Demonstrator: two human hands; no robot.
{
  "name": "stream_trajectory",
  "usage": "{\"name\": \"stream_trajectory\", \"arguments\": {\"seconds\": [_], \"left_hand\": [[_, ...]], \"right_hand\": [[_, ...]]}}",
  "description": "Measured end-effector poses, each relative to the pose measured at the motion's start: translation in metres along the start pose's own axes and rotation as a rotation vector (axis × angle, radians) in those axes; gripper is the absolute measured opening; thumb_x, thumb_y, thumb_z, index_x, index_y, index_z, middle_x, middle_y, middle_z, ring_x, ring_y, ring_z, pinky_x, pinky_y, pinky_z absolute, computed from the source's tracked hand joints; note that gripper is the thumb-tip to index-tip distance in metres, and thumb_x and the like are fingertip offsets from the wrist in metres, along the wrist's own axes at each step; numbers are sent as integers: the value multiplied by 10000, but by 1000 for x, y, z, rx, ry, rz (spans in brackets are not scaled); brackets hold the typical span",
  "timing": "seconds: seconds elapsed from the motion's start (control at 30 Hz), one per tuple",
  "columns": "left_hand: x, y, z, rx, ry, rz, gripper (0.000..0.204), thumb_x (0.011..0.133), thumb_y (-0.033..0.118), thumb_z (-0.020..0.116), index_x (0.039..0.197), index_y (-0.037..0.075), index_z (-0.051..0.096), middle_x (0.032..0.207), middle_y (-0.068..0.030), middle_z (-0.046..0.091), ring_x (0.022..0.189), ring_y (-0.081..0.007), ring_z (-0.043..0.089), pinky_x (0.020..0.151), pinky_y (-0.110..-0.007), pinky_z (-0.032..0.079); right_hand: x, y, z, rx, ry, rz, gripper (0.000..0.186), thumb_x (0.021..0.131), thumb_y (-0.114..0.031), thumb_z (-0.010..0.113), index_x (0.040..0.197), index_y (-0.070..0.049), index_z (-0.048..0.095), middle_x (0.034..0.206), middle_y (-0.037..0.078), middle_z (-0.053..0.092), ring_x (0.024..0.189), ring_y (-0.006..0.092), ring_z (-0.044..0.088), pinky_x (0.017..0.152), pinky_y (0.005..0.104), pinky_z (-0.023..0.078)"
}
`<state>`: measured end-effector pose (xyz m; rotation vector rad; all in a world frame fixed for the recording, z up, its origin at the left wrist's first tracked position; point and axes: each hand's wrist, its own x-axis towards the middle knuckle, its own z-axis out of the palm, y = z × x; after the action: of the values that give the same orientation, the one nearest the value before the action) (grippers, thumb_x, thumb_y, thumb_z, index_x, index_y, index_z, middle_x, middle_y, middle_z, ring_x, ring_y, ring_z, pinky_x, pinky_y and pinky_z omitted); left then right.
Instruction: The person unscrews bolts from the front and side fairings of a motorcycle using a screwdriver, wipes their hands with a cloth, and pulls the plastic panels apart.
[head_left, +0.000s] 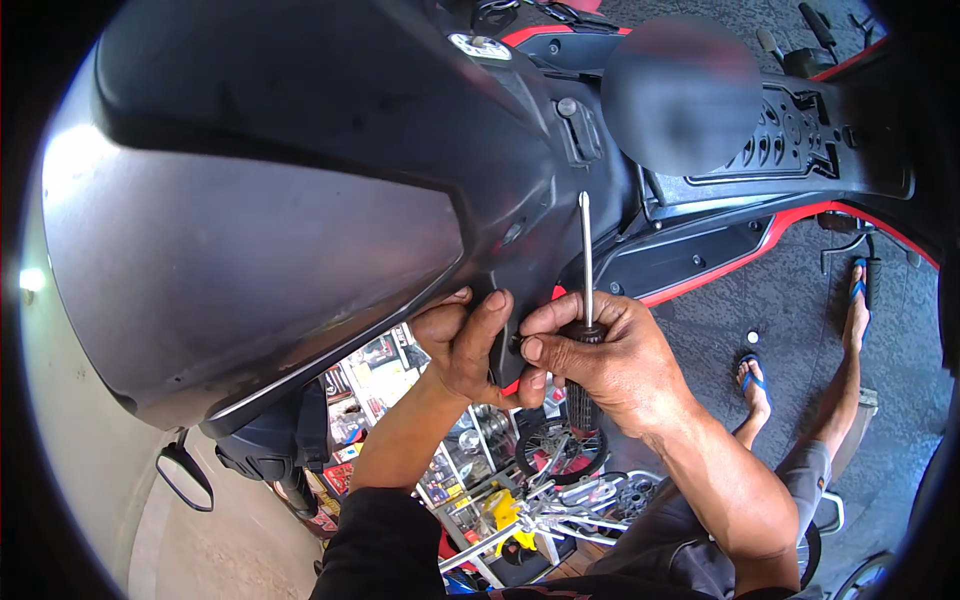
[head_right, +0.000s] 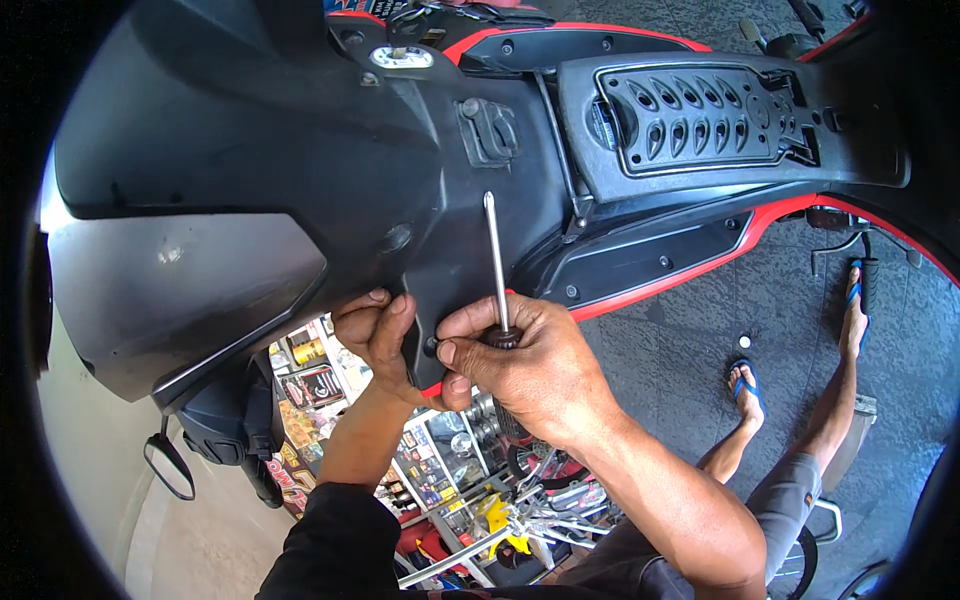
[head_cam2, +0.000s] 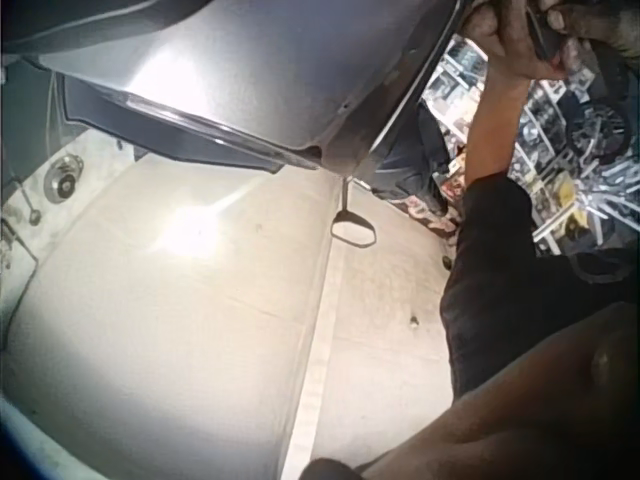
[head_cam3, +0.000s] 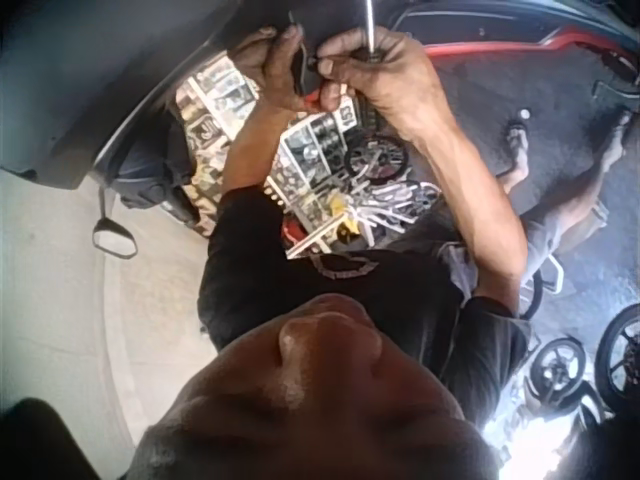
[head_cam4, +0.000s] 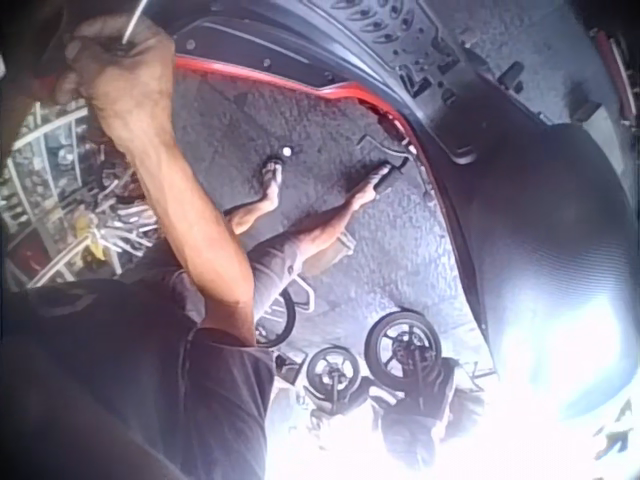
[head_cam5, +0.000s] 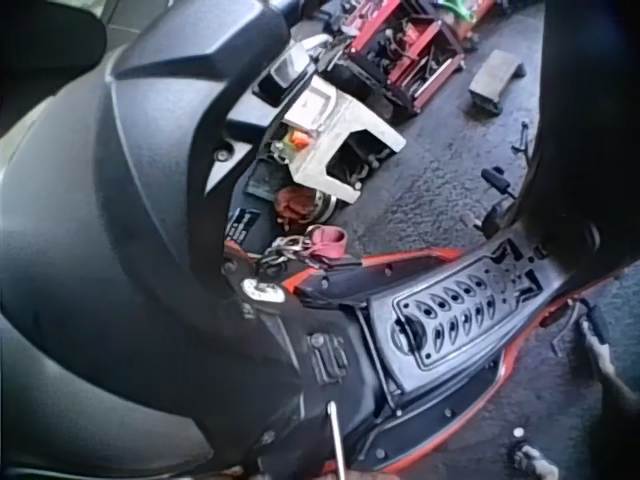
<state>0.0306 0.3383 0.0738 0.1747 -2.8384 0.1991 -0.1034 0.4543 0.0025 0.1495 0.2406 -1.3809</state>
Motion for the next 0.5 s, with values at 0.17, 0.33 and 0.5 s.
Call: {"name": "stream_trajectory", "arguments": {"seconds": [0.17,0.33,0.5], "left_hand": [[2,0,3,-2,13,26,657,779,541,524,1194,37,595,1009,-95,444,966,-251,431,880,-414,400],[1,4,-2,20,-24,11,666,793,512,510,1209,-4,574,1013,-105,454,969,-255,431,872,-412,394],[2,4,2,-15,7,21,681,789,500,523,1223,-24,557,1080,-145,476,977,-252,433,884,-419,396]], "right_hand": [[3,2,1,79,30,-3,140,841,50,671,933,54,566,730,77,623,629,135,641,581,257,521],[4,-4,3,92,31,41,198,822,60,686,910,11,516,768,60,599,624,124,629,562,244,502],[2,-1,-1,90,38,15,215,811,33,712,901,7,518,788,72,607,617,121,624,549,237,493]]}}
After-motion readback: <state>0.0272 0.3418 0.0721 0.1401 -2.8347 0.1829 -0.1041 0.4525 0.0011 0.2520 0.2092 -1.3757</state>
